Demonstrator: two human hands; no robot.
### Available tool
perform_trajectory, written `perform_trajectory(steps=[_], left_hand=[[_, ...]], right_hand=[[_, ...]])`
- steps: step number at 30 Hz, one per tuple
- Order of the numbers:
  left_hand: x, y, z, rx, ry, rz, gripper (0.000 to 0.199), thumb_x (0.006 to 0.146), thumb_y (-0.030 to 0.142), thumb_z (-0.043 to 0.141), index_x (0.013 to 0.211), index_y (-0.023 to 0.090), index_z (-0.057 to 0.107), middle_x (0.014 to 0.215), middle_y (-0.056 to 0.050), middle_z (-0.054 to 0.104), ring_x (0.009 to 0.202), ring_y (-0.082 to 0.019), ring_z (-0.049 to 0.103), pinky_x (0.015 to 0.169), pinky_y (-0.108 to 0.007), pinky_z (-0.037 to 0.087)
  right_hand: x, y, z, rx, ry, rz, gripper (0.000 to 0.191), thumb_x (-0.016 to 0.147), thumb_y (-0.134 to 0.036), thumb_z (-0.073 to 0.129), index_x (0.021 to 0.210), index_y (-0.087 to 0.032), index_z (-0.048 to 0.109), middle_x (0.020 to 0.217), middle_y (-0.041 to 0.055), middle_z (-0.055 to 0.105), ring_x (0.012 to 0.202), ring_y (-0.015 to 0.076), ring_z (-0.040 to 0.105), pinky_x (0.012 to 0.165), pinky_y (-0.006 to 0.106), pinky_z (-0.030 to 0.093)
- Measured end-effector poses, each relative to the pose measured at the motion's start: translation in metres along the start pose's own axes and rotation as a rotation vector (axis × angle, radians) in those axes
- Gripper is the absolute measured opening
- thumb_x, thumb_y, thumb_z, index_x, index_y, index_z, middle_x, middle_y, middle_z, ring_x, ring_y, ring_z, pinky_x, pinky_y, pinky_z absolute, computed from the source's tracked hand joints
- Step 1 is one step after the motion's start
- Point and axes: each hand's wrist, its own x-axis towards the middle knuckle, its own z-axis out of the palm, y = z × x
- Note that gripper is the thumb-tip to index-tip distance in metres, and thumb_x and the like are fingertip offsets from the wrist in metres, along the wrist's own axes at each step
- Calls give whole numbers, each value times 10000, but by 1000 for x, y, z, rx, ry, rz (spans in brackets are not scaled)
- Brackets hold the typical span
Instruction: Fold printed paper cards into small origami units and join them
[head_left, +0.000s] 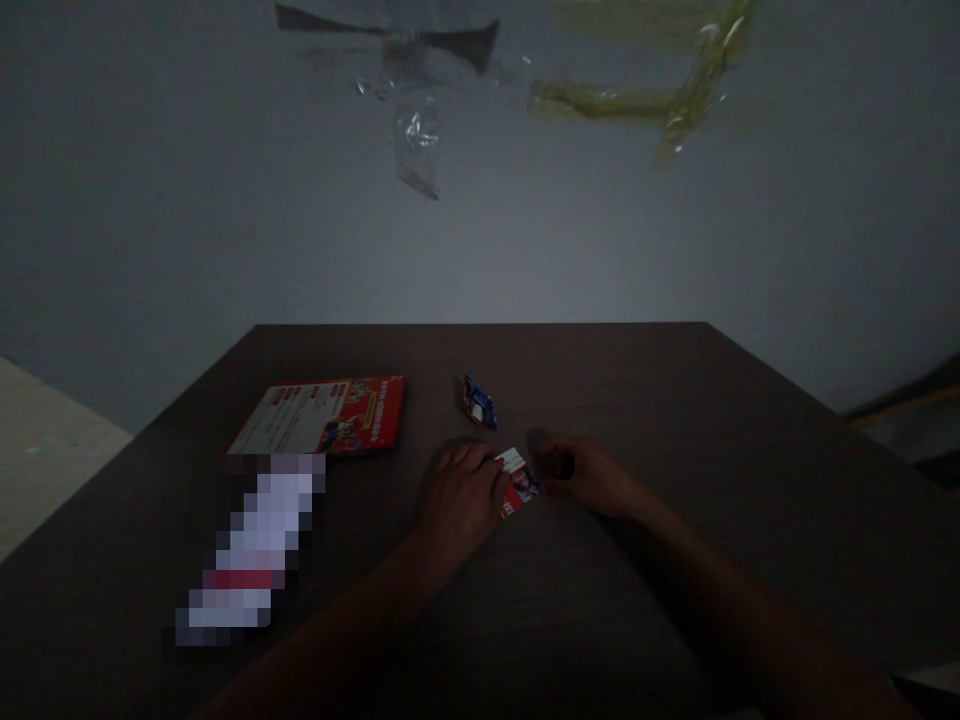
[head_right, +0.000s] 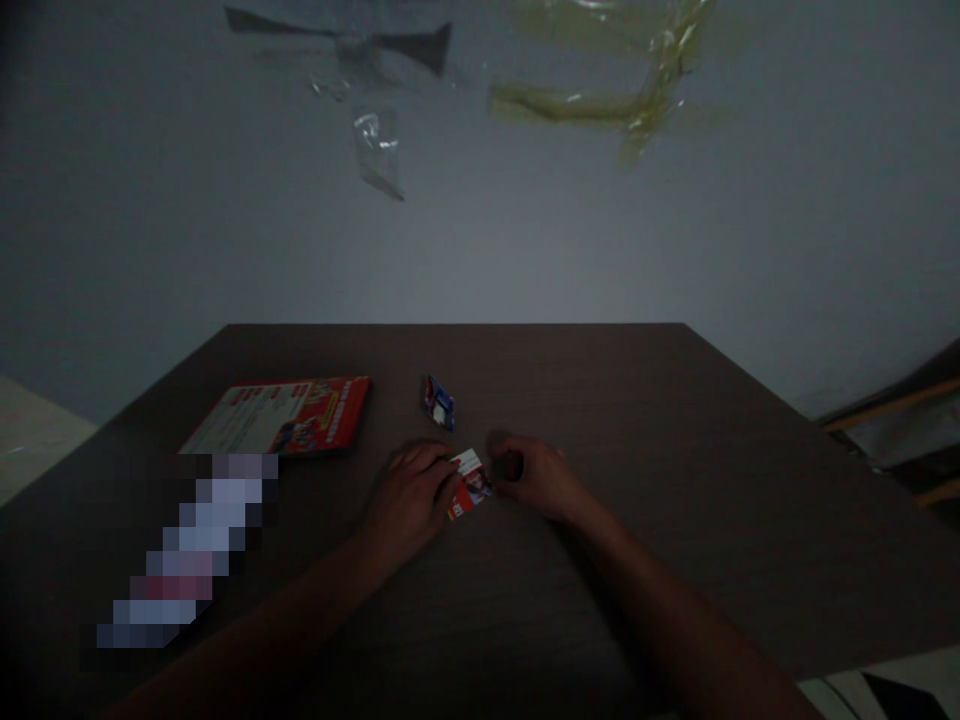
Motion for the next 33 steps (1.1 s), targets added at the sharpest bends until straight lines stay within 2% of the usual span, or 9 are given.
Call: perform_trajectory(steps=[3, 5, 7, 10, 16, 22, 28, 33], left_hand=[[1, 2, 1, 44, -9, -1, 228, 920, 288, 418, 973, 189, 617, 1038, -69, 582, 1007, -223, 511, 867, -391, 407], [2, 3, 2, 58, -9, 1, 222, 914, 290, 433, 1032, 205, 601, 1084, -67, 568, 1030, -228, 495, 879, -398, 395], [2, 3, 4, 64, -8, 2, 254, 910, 283, 439, 1120, 234, 572, 1148, -65, 547, 1067, -232, 476, 900, -405, 379], [1, 2, 6, 77, -14, -4, 322, 908, 279, 436, 1216, 259, 523, 1230, -75, 511, 1117, -244, 452, 922, -419, 362], [1, 2, 7, 95, -6, -1, 318, 902, 280, 441, 1205, 256, 532, 1278, -75, 492, 1165, -250, 432, 940, -427, 345], [1, 3, 7, 110, 1, -11, 322, 906, 293, 435, 1211, 251, 531, 1290, -77, 496, 1175, -246, 432, 937, -428, 343], [1, 2, 7, 87, 6, -14, 325, 910, 309, 433, 1214, 262, 536, 1282, -76, 498, 1161, -247, 441, 935, -423, 347], [1, 1, 6, 70, 15, -5, 320, 911, 301, 424, 1207, 260, 540, 1285, -76, 498, 1161, -249, 443, 945, -436, 344]], right_hand=[[4, 0, 4, 53, 7, 18, 376, 607, -277, 729, 961, -184, 644, 675, -32, 585, 592, 116, 518, 522, 211, 361], [12, -2, 7, 80, 36, 10, 352, 658, -311, 696, 974, -167, 638, 691, -18, 598, 611, 123, 537, 539, 217, 376], [21, -6, 11, 9, 115, 2, 321, 700, -349, 662, 966, -170, 641, 704, -3, 616, 620, 134, 553, 554, 232, 375], [32, -14, 17, -141, 165, -6, 250, 748, -369, 620, 924, -196, 657, 718, 10, 645, 651, 152, 578, 594, 248, 381], [38, -21, 19, -176, 179, -11, 197, 751, -346, 621, 889, -211, 662, 747, 18, 669, 689, 172, 599, 642, 270, 383], [29, -20, 16, -162, 144, -28, 184, 725, -326, 646, 864, -207, 660, 720, 6, 660, 670, 160, 591, 634, 258, 382], [-1, -10, 13, -66, 47, -63, 138, 737, -318, 629, 814, -210, 671, 676, -16, 625, 629, 134, 561, 607, 239, 376], [-14, -4, 11, -36, 68, -54, 108, 733, -276, 626, 796, -199, 667, 694, 0, 628, 651, 146, 559, 602, 243, 383]])
